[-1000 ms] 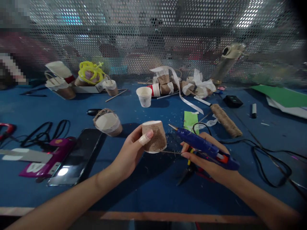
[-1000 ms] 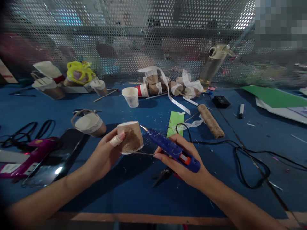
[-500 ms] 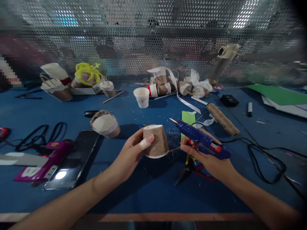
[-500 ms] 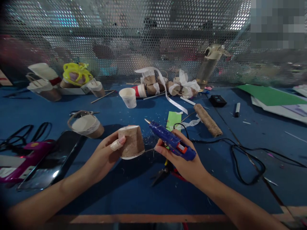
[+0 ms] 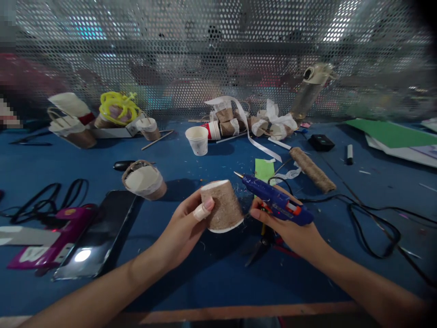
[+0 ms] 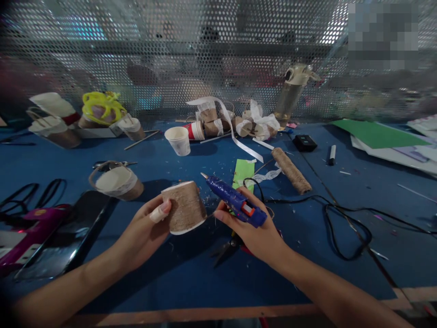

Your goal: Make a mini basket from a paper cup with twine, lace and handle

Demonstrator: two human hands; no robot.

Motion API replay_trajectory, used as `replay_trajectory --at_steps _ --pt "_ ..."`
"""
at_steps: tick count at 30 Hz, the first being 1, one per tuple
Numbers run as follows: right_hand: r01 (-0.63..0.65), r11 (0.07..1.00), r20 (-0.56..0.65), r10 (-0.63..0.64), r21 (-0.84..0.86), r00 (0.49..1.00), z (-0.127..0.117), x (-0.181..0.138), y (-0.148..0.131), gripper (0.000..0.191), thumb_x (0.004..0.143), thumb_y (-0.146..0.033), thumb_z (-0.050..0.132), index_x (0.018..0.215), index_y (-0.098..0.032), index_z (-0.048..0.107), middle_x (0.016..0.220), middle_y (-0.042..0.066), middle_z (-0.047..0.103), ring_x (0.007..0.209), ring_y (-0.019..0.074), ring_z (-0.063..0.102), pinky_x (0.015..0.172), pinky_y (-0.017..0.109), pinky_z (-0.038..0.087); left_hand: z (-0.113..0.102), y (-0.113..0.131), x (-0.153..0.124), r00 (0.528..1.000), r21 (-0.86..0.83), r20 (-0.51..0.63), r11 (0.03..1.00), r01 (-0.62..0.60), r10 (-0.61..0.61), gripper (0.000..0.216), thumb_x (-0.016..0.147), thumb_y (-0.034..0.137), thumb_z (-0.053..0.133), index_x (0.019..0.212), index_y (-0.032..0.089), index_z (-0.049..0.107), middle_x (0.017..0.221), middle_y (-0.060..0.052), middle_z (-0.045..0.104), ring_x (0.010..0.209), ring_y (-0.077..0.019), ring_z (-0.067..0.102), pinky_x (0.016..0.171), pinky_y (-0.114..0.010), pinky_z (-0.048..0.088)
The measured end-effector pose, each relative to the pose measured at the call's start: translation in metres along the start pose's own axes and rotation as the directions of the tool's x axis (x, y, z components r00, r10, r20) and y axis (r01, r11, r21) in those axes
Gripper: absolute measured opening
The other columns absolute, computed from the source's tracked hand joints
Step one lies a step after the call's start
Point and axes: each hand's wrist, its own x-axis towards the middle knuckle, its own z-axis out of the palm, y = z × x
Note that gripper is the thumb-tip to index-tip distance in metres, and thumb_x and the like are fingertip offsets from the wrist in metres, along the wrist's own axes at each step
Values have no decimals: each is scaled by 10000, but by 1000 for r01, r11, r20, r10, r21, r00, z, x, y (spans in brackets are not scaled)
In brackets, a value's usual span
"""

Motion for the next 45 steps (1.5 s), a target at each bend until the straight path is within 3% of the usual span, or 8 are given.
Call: replay_trajectory --at_steps 7,15,23,27,36,39,42,45 --pt "-67 991 -71 75 114 995 5 -3 8 258 722 -292 844 898 -243 661 857 12 724 825 201 709 822 375 627 3 -2 -3 1000 4 -2 1000 -13 13 394 791 368 818 1158 241 753 1181 -87 739 1185 -307 644 1030 -386 510" --pt "49 990 -46 -43 130 998 6 -7 9 193 815 -354 782 869 -248 630 785 -11 699 738 170 704 716 310 615 -1 -5 -4 996 87 75 995 -54 48 534 732 427 856 1223 265 722 1257 -99 706 1240 -331 593 1060 -422 470" --pt "45 993 80 -55 112 995 2 -9 4 424 800 -493 773 1173 -320 670 1096 31 761 1051 270 721 952 411 599 6 -7 -5 984 133 109 979 -157 143 548 770 432 829 1279 308 669 1357 -67 649 1272 -305 555 1052 -365 454" --pt "25 994 4 -26 104 1000 2 -9 17 339 836 -493 736 1091 -271 697 1085 57 753 1089 280 693 1039 463 535 3 -9 -4 987 174 110 976 -135 116 546 792 454 806 1297 304 663 1361 -68 648 1296 -304 542 1063 -352 441" --pt "117 842 -115 -66 527 991 -4 7 10 80 876 -252 699 849 -261 625 976 -14 672 1056 217 696 1066 491 530 3 -3 0 996 126 21 988 -87 85 549 778 505 804 1251 247 697 1318 -90 671 1353 -333 497 1126 -399 392" --pt "123 912 -113 -85 391 990 -8 5 9 57 882 -293 708 905 -263 666 1036 5 708 1116 238 685 1079 484 516 2 -5 1 998 127 24 990 -61 59 521 788 511 795 1220 234 704 1296 -91 677 1335 -327 511 1102 -392 409" --pt "89 977 6 -92 192 996 -4 -3 5 302 822 -376 775 1096 -275 696 1172 41 734 1148 272 687 1067 467 531 2 -7 1 996 164 39 983 -80 74 454 838 460 768 1234 255 679 1304 -66 667 1310 -283 532 1078 -355 416" --pt "14 987 45 -22 158 999 7 -12 0 574 657 -395 891 1178 -304 667 1134 26 766 1042 283 738 961 441 607 6 -9 0 990 220 65 966 -138 126 464 772 404 839 1180 262 668 1222 -43 686 1189 -240 596 1004 -320 459"
